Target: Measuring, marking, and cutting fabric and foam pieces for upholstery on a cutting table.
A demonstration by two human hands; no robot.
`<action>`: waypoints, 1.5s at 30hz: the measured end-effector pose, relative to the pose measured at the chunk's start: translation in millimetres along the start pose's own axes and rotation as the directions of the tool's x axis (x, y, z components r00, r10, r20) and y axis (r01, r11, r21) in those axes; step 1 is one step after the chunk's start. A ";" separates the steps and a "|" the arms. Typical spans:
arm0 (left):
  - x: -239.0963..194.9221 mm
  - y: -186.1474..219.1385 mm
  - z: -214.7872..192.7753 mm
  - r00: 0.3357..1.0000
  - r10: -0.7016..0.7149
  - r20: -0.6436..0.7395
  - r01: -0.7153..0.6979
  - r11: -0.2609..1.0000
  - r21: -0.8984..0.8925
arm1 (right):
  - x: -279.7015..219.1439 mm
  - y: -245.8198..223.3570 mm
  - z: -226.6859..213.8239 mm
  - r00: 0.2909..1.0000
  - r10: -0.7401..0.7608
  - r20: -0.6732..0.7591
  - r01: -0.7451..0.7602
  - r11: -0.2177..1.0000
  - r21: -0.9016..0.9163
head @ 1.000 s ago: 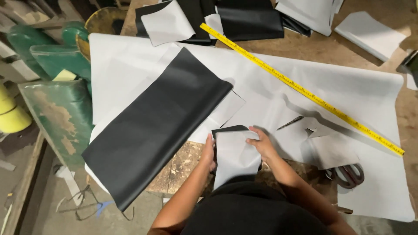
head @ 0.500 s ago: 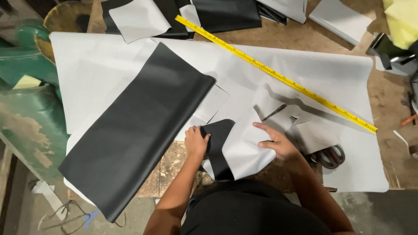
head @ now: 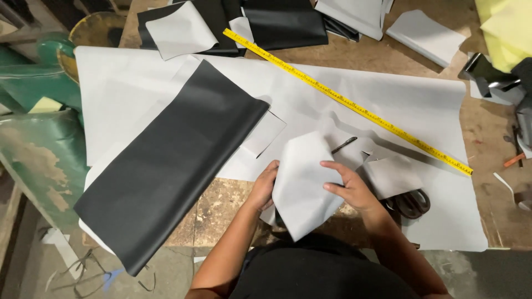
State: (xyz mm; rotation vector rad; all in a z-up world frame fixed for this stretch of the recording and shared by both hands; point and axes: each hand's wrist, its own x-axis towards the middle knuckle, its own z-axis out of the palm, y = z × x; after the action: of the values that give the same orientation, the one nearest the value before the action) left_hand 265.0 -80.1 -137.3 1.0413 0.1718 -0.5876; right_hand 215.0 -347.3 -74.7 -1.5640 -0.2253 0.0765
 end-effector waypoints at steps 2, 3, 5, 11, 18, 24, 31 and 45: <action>-12.4 5.0 4.4 0.999 -0.018 -0.038 0.013 0.991 -0.133 | -0.8 -13.0 7.9 1.000 -0.021 -0.019 0.020 0.999 -0.048; -18.2 8.1 6.5 0.997 -0.042 -0.066 0.023 0.964 -0.264 | -0.3 -19.5 11.8 0.998 -0.041 -0.043 0.037 0.994 -0.098; -67.7 65.9 60.1 0.988 -0.010 -0.157 -0.014 0.988 -0.154 | -0.2 -26.8 15.7 0.998 -0.040 -0.045 0.034 0.992 -0.121; -105.6 99.6 95.5 0.911 0.325 -0.253 -0.158 0.843 0.514 | 10.4 -26.5 24.8 0.998 -0.039 -0.043 0.035 0.995 -0.097; -92.6 166.0 0.1 0.493 0.801 -0.340 -0.411 0.559 0.720 | 28.5 -27.3 30.7 0.997 -0.020 -0.069 0.030 0.987 0.159; -57.4 252.8 -159.8 0.251 0.744 -0.619 -0.442 0.657 0.610 | 31.8 14.0 23.2 0.990 0.094 -0.102 -0.081 0.989 0.123; -79.8 131.7 -323.7 0.020 0.706 -0.707 -0.446 0.640 0.626 | 37.5 30.6 39.7 0.970 0.216 -0.111 -0.217 0.976 0.005; -195.1 -47.0 -307.6 -0.291 -0.205 -0.935 -0.662 0.748 0.042 | 76.8 61.4 96.0 0.839 0.519 0.163 -0.222 0.601 -0.768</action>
State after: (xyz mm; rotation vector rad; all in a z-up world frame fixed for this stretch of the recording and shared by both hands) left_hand 119.5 237.6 -250.5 0.6051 1.5271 1.0226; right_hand 277.5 -237.9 -129.5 -2.3917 -0.2258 0.7171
